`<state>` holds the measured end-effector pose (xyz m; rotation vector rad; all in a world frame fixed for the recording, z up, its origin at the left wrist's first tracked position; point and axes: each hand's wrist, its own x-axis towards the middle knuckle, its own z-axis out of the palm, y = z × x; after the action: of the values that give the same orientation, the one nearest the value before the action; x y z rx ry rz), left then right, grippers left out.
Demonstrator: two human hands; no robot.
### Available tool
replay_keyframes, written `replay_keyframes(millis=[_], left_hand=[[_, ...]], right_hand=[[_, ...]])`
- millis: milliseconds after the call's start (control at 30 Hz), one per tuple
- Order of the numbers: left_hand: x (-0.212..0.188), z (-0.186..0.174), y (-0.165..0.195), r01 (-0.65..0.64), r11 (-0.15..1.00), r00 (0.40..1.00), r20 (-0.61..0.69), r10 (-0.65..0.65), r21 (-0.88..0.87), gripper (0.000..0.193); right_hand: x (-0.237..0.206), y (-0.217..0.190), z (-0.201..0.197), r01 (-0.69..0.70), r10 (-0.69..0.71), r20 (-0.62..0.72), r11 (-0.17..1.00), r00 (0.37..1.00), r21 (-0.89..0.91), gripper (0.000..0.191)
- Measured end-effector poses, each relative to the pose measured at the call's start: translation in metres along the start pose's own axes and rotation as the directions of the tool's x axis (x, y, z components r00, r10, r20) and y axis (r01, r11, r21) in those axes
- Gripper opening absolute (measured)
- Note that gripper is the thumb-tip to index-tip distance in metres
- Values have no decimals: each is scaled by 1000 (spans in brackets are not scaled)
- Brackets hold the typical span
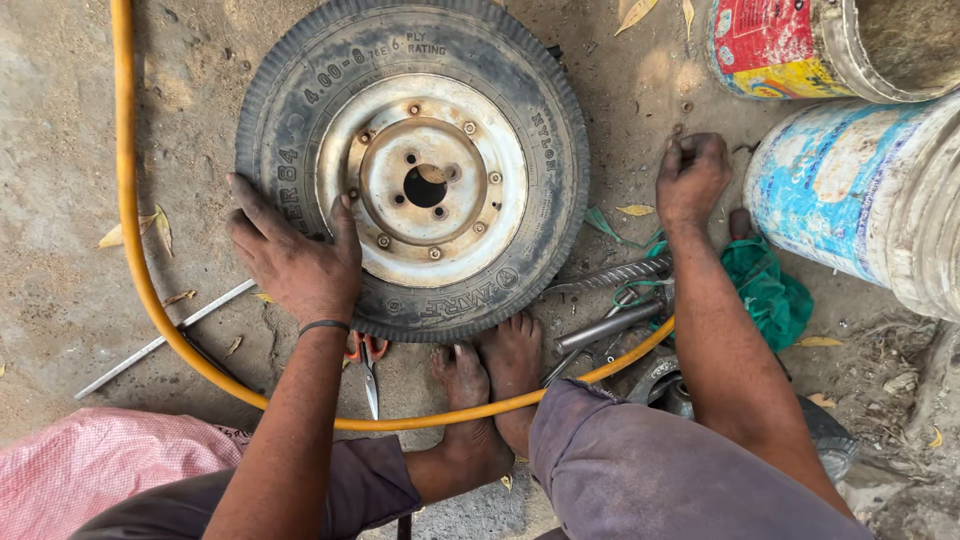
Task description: The person sits on the ground and works on a small vehicle tire. They insert a metal rim into the tire, then use a metal rod to tap and secure the rim into place. The person also uses a yellow hose, likely for air, and handles small metal fasteners.
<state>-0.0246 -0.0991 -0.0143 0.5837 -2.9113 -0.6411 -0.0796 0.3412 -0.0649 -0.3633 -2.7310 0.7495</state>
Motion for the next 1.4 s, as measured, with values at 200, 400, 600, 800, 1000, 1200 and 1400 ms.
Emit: replay_keyframes(millis=[200,400,600,800,1000,1200,1400], left_hand=[[1,0,1,-8,1000,1000,-10,9,23,107],[0,2,-3,-1,1000,1000,-6,1,24,107],[1,3,-5,-5,999,1000,12,4,45,107],[1,4,-5,14,999,1000,15,-15,37,106],[0,4,-5,2,999,1000,-7,-2,32,105],[1,3,-3,6,1000,1000,-6,-6,27,105],[1,2,-3,8,999,1000,-9,-7,31,106]], right_hand=[[14,-3,0,174,-170,45,980,984,-94,22],[10,13,5,164,-173,-55,977,983,-137,23],[14,27,1,-533,599,198,455,776,714,20],[17,14,-1,-183,182,33,982,983,39,12],[11,15,-8,178,-163,93,966,982,-186,22],[16,29,-8,-236,274,-55,899,960,369,8],[15,25,-16,-347,400,20,769,916,536,12]])
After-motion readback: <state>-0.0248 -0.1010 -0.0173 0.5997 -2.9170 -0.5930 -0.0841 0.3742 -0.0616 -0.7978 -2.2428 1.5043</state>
